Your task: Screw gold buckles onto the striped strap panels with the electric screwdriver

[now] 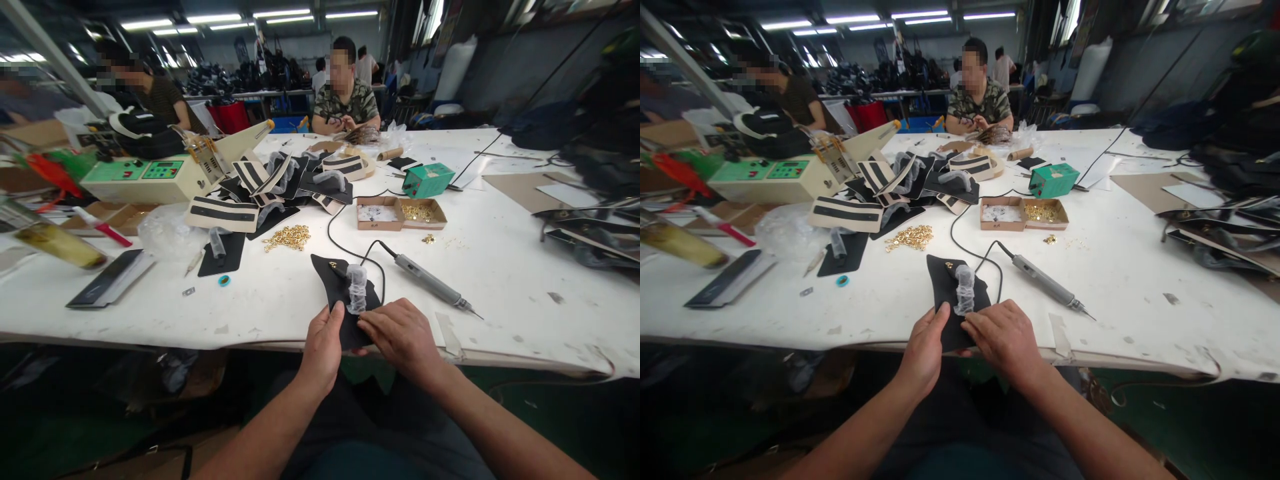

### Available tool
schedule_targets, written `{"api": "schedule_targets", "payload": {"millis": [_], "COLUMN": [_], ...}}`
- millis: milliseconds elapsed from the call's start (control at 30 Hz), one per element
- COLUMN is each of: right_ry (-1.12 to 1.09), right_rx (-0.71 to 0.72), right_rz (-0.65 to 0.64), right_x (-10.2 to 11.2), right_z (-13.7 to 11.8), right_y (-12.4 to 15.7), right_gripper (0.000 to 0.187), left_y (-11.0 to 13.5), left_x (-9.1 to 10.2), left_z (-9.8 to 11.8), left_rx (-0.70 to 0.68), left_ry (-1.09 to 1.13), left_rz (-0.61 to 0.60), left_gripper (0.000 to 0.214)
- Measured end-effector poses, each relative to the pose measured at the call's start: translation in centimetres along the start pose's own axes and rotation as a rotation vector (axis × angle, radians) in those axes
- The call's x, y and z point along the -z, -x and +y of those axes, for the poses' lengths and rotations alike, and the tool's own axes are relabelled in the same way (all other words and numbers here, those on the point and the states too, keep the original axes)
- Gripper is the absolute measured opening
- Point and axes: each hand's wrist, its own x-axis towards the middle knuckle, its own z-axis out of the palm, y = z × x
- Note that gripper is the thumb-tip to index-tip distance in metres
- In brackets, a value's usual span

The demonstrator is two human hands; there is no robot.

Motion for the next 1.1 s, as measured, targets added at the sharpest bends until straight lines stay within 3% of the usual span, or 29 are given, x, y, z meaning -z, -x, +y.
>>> {"api": "schedule_targets", "payload": {"millis": [167,400,733,967,1033,1100], "right_ry": [-0.023,-0.079,-0.102,-0.141,-0.161,-0.179], "right_rx": [0.092,0.094,0.172,0.123,0.037,-0.138], "right_rz": [-0.054,-0.121,-0.275,-0.161,-0.066,0.072], "right_x": [0.3,0.8,1.6,1.5,1.4,1.3], "right_z": [0.8,0.8,1.1,0.6,0.3,0.2], "right_y": [0.2,0.1,-0.1,1.8,2.6,3.0], "right_gripper": [0.013,0.015,0.021,0.027,0.028,0.028], "left_y": [0.0,0.2,0.0,-0.1,-0.1,-0.1], "left_x": [0.1,0.1,0.5,0.7,0.7,0.6], "left_z": [0.3,1.0,0.0,0.7,0.9,1.1], "left_rx": [0.033,0.047,0.049,0.030,0.041,0.033], "left_ry": [0.026,0.015,0.057,0.093,0.079,0.075], "left_rz": [-0.011,-0.052,-0.080,-0.064,-0.055,-0.060], "left_gripper": [0.055,0.052,0.041,0.042,0.045,0.045]}}
